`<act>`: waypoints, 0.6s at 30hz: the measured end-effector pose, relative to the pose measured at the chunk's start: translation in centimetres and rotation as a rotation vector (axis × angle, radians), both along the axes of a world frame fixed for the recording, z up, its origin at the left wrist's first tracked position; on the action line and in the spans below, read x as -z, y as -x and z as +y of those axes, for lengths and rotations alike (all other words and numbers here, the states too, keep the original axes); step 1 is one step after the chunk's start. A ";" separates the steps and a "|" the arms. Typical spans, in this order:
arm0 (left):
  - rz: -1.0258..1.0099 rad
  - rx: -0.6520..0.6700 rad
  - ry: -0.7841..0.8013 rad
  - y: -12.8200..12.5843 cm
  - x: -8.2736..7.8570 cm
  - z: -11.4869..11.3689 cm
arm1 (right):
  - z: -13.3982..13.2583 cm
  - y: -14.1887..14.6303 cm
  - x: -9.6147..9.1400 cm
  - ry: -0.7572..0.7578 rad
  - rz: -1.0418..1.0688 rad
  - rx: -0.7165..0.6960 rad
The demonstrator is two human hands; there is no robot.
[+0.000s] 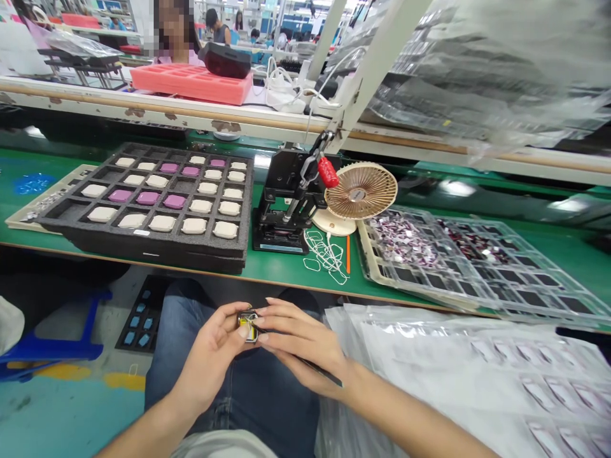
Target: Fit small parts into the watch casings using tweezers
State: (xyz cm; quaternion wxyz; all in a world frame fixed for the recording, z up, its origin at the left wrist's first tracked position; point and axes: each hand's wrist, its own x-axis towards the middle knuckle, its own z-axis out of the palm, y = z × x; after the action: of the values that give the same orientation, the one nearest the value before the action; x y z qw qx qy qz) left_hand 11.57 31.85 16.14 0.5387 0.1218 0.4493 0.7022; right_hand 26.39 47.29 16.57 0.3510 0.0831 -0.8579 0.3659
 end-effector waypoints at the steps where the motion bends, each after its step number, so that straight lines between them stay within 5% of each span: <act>1: -0.014 0.004 0.002 0.1 0.0 0.0 | -0.1 0.1 0.0 0.010 0.021 -0.007; 7: -0.207 -0.035 0.022 1.3 1.0 0.5 | -0.2 -1.2 -1.2 0.087 0.069 0.065; 10: -0.247 -0.060 0.065 1.8 1.7 0.8 | 1.7 -2.5 -1.8 0.093 0.047 0.259; 15: -0.251 -0.079 0.116 1.4 2.6 1.0 | 10.0 -4.3 -2.1 0.116 -0.005 0.955; 18: -0.230 -0.016 0.165 0.8 3.0 1.3 | 15.6 -5.6 -1.9 0.159 -0.205 1.055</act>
State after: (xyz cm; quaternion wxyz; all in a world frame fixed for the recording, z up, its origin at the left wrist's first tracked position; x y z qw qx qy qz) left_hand 10.75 33.16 13.14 0.5890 -0.0079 0.4417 0.6767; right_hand 31.96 62.89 18.46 0.4066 -0.4216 -0.7829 0.2100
